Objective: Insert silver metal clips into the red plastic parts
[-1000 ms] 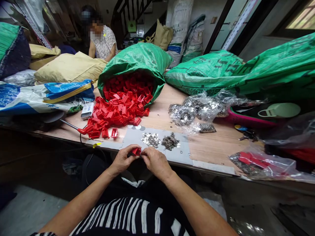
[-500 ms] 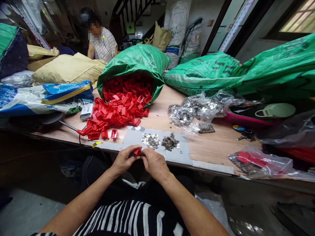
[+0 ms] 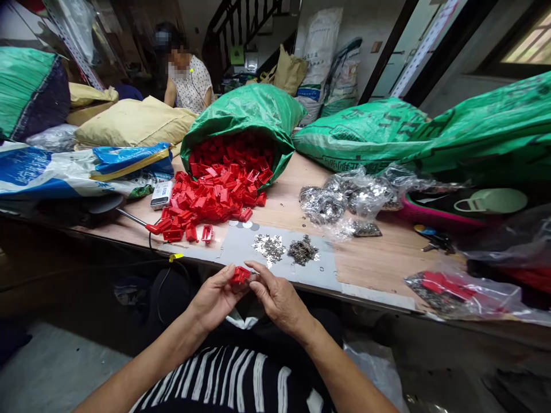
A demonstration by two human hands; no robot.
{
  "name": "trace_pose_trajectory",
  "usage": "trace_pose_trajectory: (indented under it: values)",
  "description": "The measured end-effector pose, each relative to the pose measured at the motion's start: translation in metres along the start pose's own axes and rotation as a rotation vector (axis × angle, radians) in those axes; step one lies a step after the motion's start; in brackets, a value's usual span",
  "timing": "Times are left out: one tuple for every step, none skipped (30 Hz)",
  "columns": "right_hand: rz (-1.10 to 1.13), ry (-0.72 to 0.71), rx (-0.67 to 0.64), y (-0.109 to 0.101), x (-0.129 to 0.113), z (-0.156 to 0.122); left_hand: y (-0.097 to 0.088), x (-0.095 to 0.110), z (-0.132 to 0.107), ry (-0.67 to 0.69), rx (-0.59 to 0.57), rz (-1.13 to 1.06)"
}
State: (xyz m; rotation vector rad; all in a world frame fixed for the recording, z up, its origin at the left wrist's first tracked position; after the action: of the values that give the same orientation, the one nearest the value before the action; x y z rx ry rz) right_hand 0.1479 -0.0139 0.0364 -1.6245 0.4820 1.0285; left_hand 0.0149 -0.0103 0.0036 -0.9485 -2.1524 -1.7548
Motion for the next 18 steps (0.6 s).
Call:
trace_pose_trajectory:
  values:
    - [-0.017,-0.006,0.003,-0.0001,-0.0024,-0.0007,0.0000,-0.0012,-0.0005,-0.017,0.012,-0.032]
    - [-0.034,-0.016,0.007,-0.0004,-0.0044,-0.0012,0.0002,-0.0022,-0.0010,-0.032,0.021,-0.057]
    - [-0.049,-0.025,0.008,-0.0007,-0.0061,-0.0013,0.0004,-0.0029,-0.0014,-0.045,0.028,-0.076]
    - [-0.063,-0.033,0.007,-0.0009,-0.0073,-0.0013,0.0007,-0.0033,-0.0018,-0.053,0.033,-0.090]
    - [-0.076,-0.039,0.008,-0.0010,-0.0081,-0.0011,0.0011,-0.0035,-0.0023,-0.059,0.038,-0.099]
    - [-0.085,-0.042,0.012,-0.0012,-0.0085,-0.0009,0.0016,-0.0035,-0.0027,-0.062,0.041,-0.104]
    - [-0.090,-0.044,0.019,-0.0013,-0.0087,-0.0007,0.0019,-0.0034,-0.0032,-0.060,0.045,-0.106]
    - [-0.092,-0.049,0.028,-0.0012,-0.0088,-0.0005,0.0022,-0.0032,-0.0036,-0.055,0.048,-0.106]
    - [-0.090,-0.055,0.038,-0.0009,-0.0088,-0.0003,0.0024,-0.0033,-0.0041,-0.049,0.051,-0.106]
    - [-0.087,-0.061,0.047,-0.0005,-0.0087,-0.0002,0.0026,-0.0037,-0.0045,-0.047,0.054,-0.108]
    - [-0.085,-0.067,0.057,0.0001,-0.0085,0.0000,0.0027,-0.0045,-0.0048,-0.045,0.057,-0.113]
    - [-0.084,-0.072,0.069,0.0006,-0.0081,0.0003,0.0029,-0.0053,-0.0052,-0.040,0.060,-0.121]
    - [-0.084,-0.075,0.085,0.0007,-0.0076,0.0006,0.0030,-0.0061,-0.0054,-0.035,0.065,-0.132]
    - [-0.080,-0.076,0.104,0.0006,-0.0071,0.0010,0.0033,-0.0070,-0.0057,-0.031,0.067,-0.142]
    - [-0.068,-0.076,0.124,0.0000,-0.0066,0.0016,0.0038,-0.0077,-0.0060,-0.026,0.067,-0.150]
    - [-0.052,-0.075,0.144,-0.0010,-0.0063,0.0022,0.0045,-0.0084,-0.0062,-0.023,0.061,-0.157]
    - [-0.033,-0.072,0.160,-0.0020,-0.0063,0.0030,0.0053,-0.0090,-0.0064,-0.024,0.053,-0.164]
    - [-0.013,-0.069,0.167,-0.0028,-0.0066,0.0037,0.0060,-0.0095,-0.0066,-0.026,0.045,-0.171]
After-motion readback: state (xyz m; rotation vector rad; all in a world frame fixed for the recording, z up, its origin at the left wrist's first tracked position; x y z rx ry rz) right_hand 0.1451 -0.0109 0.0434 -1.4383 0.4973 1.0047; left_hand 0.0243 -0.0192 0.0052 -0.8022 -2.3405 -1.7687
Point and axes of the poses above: each hand's wrist, its own z-axis towards the middle knuckle, its own y-axis out of the palm, x = y × z, the point moved 5 cm from there along z, towards the middle knuckle, and after that the axes turned 8 degrees about y, right-handed, at the moved point
